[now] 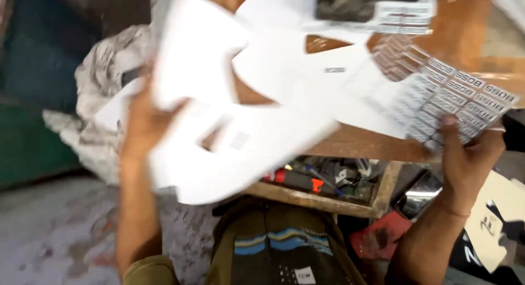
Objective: Applying brand labels to shaped fabric pieces using a stamping machine.
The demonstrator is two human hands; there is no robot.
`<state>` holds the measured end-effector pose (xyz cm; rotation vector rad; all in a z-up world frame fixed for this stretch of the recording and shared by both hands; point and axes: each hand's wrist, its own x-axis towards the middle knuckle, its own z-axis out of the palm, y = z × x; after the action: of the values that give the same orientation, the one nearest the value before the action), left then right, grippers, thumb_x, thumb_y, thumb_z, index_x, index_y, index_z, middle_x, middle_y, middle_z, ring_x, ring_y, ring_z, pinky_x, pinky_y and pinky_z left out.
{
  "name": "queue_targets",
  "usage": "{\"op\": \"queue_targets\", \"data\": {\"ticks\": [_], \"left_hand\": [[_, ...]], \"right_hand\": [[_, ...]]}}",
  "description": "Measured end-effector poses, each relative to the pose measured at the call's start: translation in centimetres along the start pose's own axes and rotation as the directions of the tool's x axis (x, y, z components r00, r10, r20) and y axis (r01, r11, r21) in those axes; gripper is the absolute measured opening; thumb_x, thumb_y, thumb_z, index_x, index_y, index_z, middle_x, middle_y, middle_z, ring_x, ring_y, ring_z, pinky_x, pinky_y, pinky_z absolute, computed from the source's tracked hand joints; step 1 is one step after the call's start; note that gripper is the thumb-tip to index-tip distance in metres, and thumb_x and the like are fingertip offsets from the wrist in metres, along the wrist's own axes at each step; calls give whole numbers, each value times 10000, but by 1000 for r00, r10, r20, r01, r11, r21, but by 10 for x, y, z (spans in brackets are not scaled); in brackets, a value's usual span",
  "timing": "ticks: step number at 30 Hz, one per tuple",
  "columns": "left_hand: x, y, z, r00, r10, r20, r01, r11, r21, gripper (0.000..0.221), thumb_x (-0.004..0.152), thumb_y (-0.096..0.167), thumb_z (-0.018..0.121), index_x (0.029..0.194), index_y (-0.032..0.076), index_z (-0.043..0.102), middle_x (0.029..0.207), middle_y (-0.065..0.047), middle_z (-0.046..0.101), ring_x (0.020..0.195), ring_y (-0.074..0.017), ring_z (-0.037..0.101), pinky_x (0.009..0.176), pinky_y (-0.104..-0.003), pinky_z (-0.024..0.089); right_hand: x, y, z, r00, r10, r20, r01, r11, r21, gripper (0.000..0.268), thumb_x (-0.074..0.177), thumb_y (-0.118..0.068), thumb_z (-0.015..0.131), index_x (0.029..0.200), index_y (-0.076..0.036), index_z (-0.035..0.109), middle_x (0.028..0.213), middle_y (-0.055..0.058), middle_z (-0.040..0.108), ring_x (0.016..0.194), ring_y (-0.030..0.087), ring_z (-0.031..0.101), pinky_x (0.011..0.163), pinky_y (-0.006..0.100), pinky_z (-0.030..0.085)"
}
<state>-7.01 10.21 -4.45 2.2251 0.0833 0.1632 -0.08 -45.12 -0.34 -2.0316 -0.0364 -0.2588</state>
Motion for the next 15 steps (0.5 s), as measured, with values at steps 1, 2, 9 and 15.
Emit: {"op": "queue_targets", "data": {"ticks": [1, 2, 9, 15], "left_hand": [[-26, -34, -30, 989, -80, -124, 81, 997, 2, 714, 951, 94, 814, 1558, 38, 443, 1368, -172, 685, 1231, -256, 697, 1077, -388, 568], [-55, -76, -43, 983, -110, -150, 115, 993, 23, 714, 951, 94, 814, 1558, 38, 443, 1368, -172, 685, 1231, -256, 697, 1077, -388, 568], [-257, -360, -59, 631, -652, -420, 766, 434, 474, 1111, 833, 542, 796, 1601, 5, 200, 1511, -325, 410, 1361, -487, 423, 1094, -546, 383], [-47, -180, -32, 866, -89, -492, 323, 851, 414, 794, 1027, 422, 770, 1593, -4, 411, 1534, -297, 501, 1446, -486, 443, 1230, -521, 346]], "right_hand": [[9, 19, 6, 997, -56, -61, 58, 998, 36, 269, 1015, -23, 749, 1237, 31, 607, 1178, 44, 646, 1026, 97, 624, 892, 239, 541], [8, 26, 8, 998, -57, -22, 58, 996, 62, 269, 1015, -23, 749, 1237, 31, 607, 1178, 44, 646, 1026, 97, 624, 892, 239, 541], [-1, 160, -18, 965, 259, -47, -251, 959, 132, 300, 1196, -262, 516, 1292, -14, 656, 1206, 23, 682, 1044, 120, 634, 857, 247, 534], [3, 144, -21, 971, 234, -50, -227, 967, 119, 292, 1220, -249, 510, 1252, 11, 640, 1153, 44, 661, 968, 127, 607, 805, 254, 502]]}}
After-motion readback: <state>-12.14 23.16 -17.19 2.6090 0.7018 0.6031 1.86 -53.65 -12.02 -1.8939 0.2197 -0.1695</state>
